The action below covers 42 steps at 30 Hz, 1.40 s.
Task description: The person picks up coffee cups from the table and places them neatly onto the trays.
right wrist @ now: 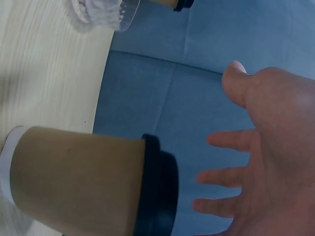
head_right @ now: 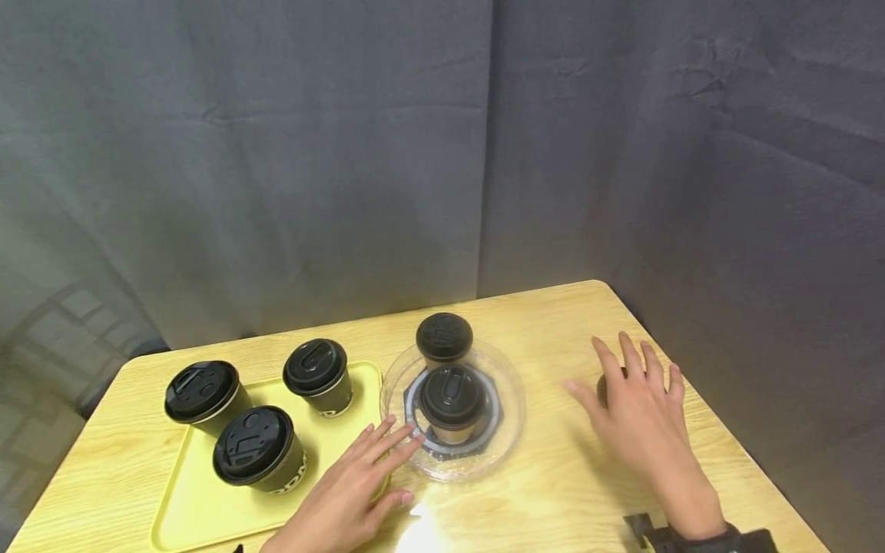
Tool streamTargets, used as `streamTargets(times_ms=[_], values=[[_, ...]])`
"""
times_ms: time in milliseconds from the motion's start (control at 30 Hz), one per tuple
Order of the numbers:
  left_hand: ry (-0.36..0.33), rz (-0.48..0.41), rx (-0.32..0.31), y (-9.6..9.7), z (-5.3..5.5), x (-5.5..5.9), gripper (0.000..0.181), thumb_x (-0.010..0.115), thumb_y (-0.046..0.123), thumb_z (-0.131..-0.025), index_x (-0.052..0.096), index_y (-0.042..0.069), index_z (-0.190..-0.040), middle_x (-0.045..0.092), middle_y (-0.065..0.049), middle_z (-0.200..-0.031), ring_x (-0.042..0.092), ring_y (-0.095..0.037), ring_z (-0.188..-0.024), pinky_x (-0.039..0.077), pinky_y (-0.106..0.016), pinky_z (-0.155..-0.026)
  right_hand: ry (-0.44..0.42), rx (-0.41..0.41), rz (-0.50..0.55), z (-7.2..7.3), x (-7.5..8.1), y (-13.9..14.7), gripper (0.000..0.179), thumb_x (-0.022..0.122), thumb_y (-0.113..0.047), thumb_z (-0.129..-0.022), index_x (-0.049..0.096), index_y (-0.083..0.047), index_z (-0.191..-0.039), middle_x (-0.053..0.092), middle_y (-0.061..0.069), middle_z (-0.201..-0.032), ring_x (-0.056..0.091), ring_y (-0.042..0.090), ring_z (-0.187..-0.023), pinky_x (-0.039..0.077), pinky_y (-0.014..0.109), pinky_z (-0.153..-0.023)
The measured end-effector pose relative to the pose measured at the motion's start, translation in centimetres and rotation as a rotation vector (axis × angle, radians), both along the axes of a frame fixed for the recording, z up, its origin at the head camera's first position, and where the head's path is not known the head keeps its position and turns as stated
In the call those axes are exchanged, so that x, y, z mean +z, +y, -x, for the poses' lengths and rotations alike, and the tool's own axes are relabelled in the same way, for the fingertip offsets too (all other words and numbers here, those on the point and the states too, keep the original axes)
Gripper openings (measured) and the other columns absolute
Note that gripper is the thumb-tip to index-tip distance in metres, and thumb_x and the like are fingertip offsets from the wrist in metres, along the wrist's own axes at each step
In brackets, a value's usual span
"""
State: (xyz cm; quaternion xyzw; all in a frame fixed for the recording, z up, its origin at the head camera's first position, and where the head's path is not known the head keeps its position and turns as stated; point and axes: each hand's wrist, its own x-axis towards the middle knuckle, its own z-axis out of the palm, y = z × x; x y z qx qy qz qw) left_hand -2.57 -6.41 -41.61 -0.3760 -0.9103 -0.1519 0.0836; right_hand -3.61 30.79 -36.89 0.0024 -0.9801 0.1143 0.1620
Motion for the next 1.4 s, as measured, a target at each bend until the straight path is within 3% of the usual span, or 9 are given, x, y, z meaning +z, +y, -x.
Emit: streamTargets(times_ms=[200,567,733,1033,1400], values=[[-0.025,-0.006,-0.005,0.3,0.2,-0.3,0.065,0.067,0.038,-0.088,0.044,0.021,-0.146,0.05,-0.005,-0.147,0.047,-0.03,-0.137,0.038,-0.05,-0.112,-0.001,-0.014,-0.005,0.0,-0.5,0.6,0.07,0.056,-0.053,-0.094,0.037,-0.011,-0.147,0.032,0.031,-0.149,0.029,0.057,-0.132,0.016,0.081,-0.097],[0.06,-0.027,-0.051,0.7,0.5,-1.0,0.054,0.072,0.027,-0.084,0.057,0.016,-0.135,0.061,-0.003,-0.135,0.059,-0.021,-0.122,0.047,-0.042,-0.106,-0.026,-0.026,0.003,0.1,-1.0,0.9,0.071,0.054,-0.054,-0.094,0.036,-0.011,-0.147,0.031,0.032,-0.148,0.026,0.058,-0.134,0.015,0.081,-0.098],[0.086,-0.052,-0.06,0.9,0.6,-1.3,0.04,0.071,0.022,-0.085,0.065,0.016,-0.125,0.066,0.002,-0.123,0.061,-0.015,-0.113,0.049,-0.035,-0.101,-0.046,-0.034,0.003,0.1,-1.3,1.1,0.072,0.053,-0.055,-0.094,0.036,-0.01,-0.147,0.032,0.033,-0.147,0.028,0.058,-0.131,0.014,0.081,-0.097],[0.204,-0.069,-0.05,1.3,0.9,-1.8,0.019,0.071,0.018,-0.084,0.074,0.021,-0.102,0.071,0.01,-0.099,0.061,-0.008,-0.095,0.05,-0.027,-0.092,-0.089,-0.038,0.012,-0.1,-2.2,1.5,0.072,0.051,-0.056,-0.095,0.036,-0.008,-0.146,0.033,0.034,-0.146,0.027,0.06,-0.129,0.014,0.082,-0.095],[0.246,-0.084,-0.025,1.5,1.2,-1.7,0.02,0.074,0.011,-0.074,0.076,0.027,-0.086,0.07,0.014,-0.085,0.059,-0.006,-0.086,0.049,-0.025,-0.084,-0.101,-0.055,-0.015,0.1,-3.3,1.6,0.06,0.044,-0.045,-0.102,0.042,0.001,-0.14,0.037,0.033,-0.142,0.029,0.055,-0.129,0.029,0.076,-0.084]])
